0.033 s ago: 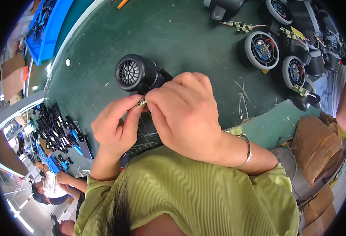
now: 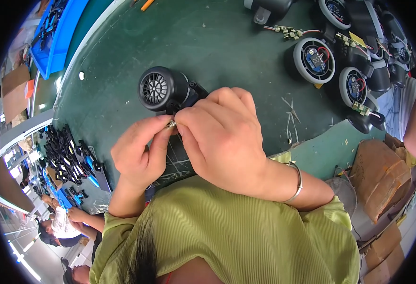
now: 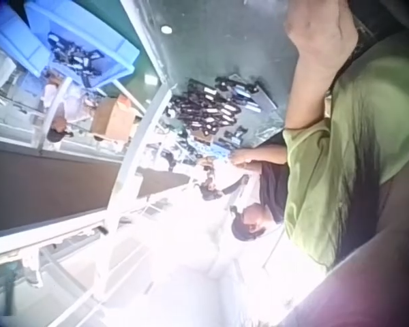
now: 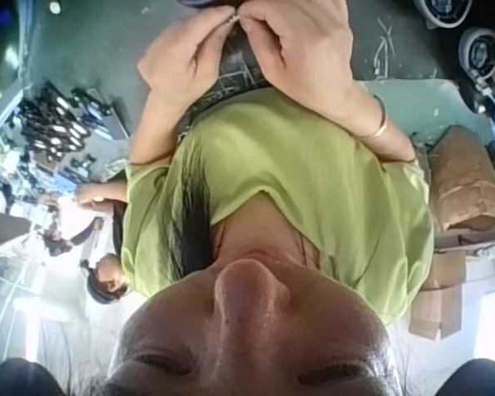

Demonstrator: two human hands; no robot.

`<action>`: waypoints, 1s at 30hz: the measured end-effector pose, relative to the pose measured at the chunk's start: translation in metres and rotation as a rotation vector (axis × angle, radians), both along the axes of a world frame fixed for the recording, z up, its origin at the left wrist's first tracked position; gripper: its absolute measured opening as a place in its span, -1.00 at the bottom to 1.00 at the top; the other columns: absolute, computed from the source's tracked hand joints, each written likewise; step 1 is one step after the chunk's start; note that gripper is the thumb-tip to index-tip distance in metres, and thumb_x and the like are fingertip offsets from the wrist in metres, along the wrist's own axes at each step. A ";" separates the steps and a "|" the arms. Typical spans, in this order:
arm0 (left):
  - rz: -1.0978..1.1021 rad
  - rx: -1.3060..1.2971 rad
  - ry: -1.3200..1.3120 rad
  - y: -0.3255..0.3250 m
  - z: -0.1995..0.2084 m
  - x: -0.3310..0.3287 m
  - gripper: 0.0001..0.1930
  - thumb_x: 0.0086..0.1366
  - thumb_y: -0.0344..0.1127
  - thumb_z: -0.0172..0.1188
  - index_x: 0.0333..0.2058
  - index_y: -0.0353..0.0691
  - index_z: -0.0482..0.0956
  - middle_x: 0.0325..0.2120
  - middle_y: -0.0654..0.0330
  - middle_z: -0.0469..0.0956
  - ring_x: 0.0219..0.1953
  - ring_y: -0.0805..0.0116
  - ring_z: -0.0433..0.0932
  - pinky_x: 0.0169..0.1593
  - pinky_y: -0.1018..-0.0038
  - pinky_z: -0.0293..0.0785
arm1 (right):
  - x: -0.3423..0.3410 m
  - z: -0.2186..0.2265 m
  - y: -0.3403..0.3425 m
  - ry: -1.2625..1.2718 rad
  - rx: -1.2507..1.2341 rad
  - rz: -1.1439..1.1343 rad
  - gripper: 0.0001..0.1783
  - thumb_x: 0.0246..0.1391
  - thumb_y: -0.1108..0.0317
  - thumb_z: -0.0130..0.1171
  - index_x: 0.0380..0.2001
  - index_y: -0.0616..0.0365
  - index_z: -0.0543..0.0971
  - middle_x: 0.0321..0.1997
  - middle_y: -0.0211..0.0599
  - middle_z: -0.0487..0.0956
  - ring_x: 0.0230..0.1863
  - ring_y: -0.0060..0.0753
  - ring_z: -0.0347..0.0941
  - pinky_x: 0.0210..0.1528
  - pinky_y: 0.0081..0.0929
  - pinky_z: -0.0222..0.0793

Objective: The person assembles electronic components by hand, inserting batteries and wires into plastic housings for a wheel-based device.

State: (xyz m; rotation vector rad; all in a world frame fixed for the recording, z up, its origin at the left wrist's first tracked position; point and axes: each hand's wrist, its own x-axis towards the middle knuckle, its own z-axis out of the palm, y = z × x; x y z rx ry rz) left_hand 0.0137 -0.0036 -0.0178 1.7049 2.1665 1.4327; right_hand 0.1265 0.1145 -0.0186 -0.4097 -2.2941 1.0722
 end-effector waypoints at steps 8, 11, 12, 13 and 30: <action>0.000 0.030 0.099 0.000 -0.008 0.003 -0.69 -0.11 -0.66 0.21 -0.29 -0.37 0.55 -0.50 0.05 0.57 -0.54 0.23 0.56 -0.50 0.48 0.48 | 0.007 0.000 -0.012 -0.008 -0.143 -0.019 -0.81 -0.23 0.65 0.17 -0.45 0.20 0.53 -0.51 -0.33 0.50 -0.43 -0.26 0.34 -0.30 -0.41 0.21; -0.010 0.058 0.116 0.000 -0.012 0.005 -0.67 -0.14 -0.67 0.19 -0.29 -0.37 0.55 -0.50 0.05 0.56 -0.54 0.23 0.56 -0.50 0.46 0.49 | 0.007 -0.001 -0.016 0.003 -0.116 -0.047 -0.82 -0.27 0.60 0.19 -0.47 0.19 0.54 -0.54 -0.34 0.50 -0.45 -0.27 0.37 -0.29 -0.37 0.22; -0.007 0.064 0.127 0.001 -0.013 0.005 -0.67 -0.15 -0.68 0.18 -0.29 -0.38 0.55 -0.50 0.06 0.56 -0.53 0.23 0.57 -0.49 0.46 0.49 | 0.006 -0.002 -0.017 0.012 -0.122 -0.051 -0.82 -0.27 0.60 0.19 -0.47 0.19 0.53 -0.54 -0.34 0.50 -0.45 -0.27 0.37 -0.29 -0.37 0.22; -0.004 0.070 0.139 0.000 -0.014 0.006 -0.66 -0.16 -0.68 0.18 -0.29 -0.38 0.54 -0.50 0.07 0.56 -0.52 0.22 0.57 -0.49 0.46 0.50 | 0.005 -0.002 -0.017 0.022 -0.129 -0.054 -0.83 -0.27 0.60 0.18 -0.47 0.20 0.53 -0.54 -0.34 0.50 -0.45 -0.27 0.38 -0.30 -0.38 0.22; -0.289 -0.121 -0.754 -0.011 -0.008 -0.007 -0.71 0.08 -0.62 0.18 -0.18 -0.26 0.59 -0.42 0.13 0.59 -0.41 0.39 0.59 -0.40 0.56 0.51 | 0.019 -0.001 0.006 -0.091 -0.283 0.207 -0.85 -0.19 0.66 0.15 -0.46 0.25 0.52 -0.53 -0.30 0.51 -0.45 -0.32 0.37 -0.34 -0.47 0.29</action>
